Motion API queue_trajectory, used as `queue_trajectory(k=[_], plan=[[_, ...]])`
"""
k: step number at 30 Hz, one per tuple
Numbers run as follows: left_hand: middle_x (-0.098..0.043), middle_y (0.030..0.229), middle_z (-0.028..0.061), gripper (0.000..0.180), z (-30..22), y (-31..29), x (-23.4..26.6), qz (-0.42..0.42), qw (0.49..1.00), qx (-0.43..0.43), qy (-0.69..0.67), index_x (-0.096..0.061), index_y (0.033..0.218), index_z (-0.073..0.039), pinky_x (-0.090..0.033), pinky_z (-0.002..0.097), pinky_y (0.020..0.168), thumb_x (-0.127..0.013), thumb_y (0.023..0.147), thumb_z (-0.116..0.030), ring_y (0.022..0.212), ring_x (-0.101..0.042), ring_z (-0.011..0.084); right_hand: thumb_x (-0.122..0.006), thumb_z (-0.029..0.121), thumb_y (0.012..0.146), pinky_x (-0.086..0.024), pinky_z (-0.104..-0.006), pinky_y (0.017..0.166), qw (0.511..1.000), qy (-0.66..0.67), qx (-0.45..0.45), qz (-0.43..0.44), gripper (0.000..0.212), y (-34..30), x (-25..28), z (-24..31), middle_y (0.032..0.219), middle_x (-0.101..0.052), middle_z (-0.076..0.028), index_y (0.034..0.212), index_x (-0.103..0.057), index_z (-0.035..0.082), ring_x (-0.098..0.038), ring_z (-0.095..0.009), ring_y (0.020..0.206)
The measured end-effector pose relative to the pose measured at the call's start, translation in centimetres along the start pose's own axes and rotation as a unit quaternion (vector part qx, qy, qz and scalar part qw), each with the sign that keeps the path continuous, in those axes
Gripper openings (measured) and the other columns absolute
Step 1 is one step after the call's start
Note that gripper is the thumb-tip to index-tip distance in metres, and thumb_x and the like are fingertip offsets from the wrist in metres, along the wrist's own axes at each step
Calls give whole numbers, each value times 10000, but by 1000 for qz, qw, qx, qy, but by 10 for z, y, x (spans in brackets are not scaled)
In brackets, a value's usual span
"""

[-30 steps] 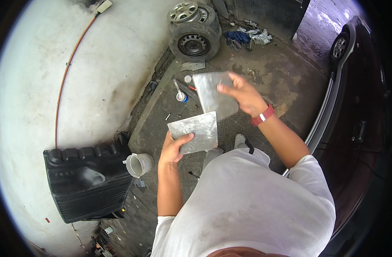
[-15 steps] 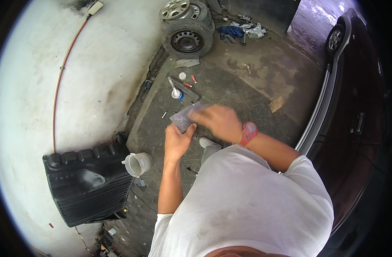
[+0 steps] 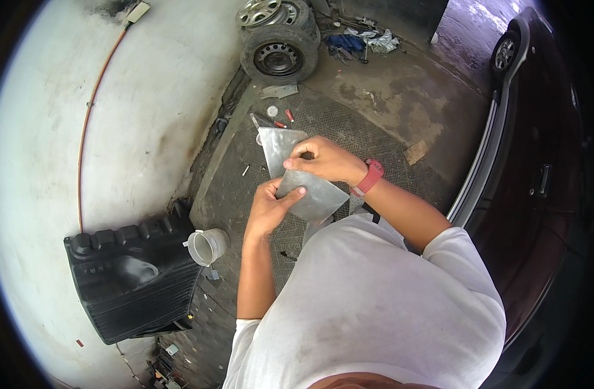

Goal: The person handles two sanding sheets, applies a white substance from a tube to one sheet, and then sands the front fender of a maroon car. The person moves around the vehicle and continues sanding the same area with both sheets.

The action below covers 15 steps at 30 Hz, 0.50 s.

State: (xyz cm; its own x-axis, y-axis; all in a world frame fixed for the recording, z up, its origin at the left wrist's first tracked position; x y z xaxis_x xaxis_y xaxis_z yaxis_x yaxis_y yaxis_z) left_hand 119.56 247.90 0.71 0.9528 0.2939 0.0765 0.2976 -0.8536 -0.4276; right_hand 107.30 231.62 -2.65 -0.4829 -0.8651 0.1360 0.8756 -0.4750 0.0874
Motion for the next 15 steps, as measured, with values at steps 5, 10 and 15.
queue_trajectory(k=[5,10,15], plan=[[-790,1045,68,211,9,-9,54,-201,969,-84,-115,-764,1136,-14,-551,323,904,-797,980,-152,922,-713,130,-745,376,974,-536,-375,737,981,-95,-43,162,400,-28,25,-4,765,-739,-110,789,-751,21,-683,-168,742],[-781,1079,63,239,11,-14,74,-254,954,-110,-112,-751,1156,-9,-541,330,932,-782,1010,-196,981,-698,132,-791,182,961,-535,-315,950,990,-84,-21,-110,262,-54,46,-14,1084,-744,-56,1166,-682,62,-686,-126,1029],[-768,1126,71,283,5,-3,28,-189,967,-137,-103,-725,1213,-1,-532,343,973,-741,1042,-226,1041,-683,143,-760,80,981,-545,-330,954,945,230,-88,-213,359,-36,16,-17,1147,-713,-96,1284,-593,-16,-668,-145,1061]])
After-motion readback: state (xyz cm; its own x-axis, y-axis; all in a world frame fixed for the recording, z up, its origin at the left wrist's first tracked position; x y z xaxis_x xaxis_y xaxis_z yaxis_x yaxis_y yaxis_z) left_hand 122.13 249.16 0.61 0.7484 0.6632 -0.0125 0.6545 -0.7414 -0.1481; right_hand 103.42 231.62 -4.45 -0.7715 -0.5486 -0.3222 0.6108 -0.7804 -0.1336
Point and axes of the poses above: each hand's wrist, its own y-axis towards the middle knuckle, its own x-axis out of the back of the hand, z = x × y, the point moved 3 cm from there along y, towards the middle knuckle
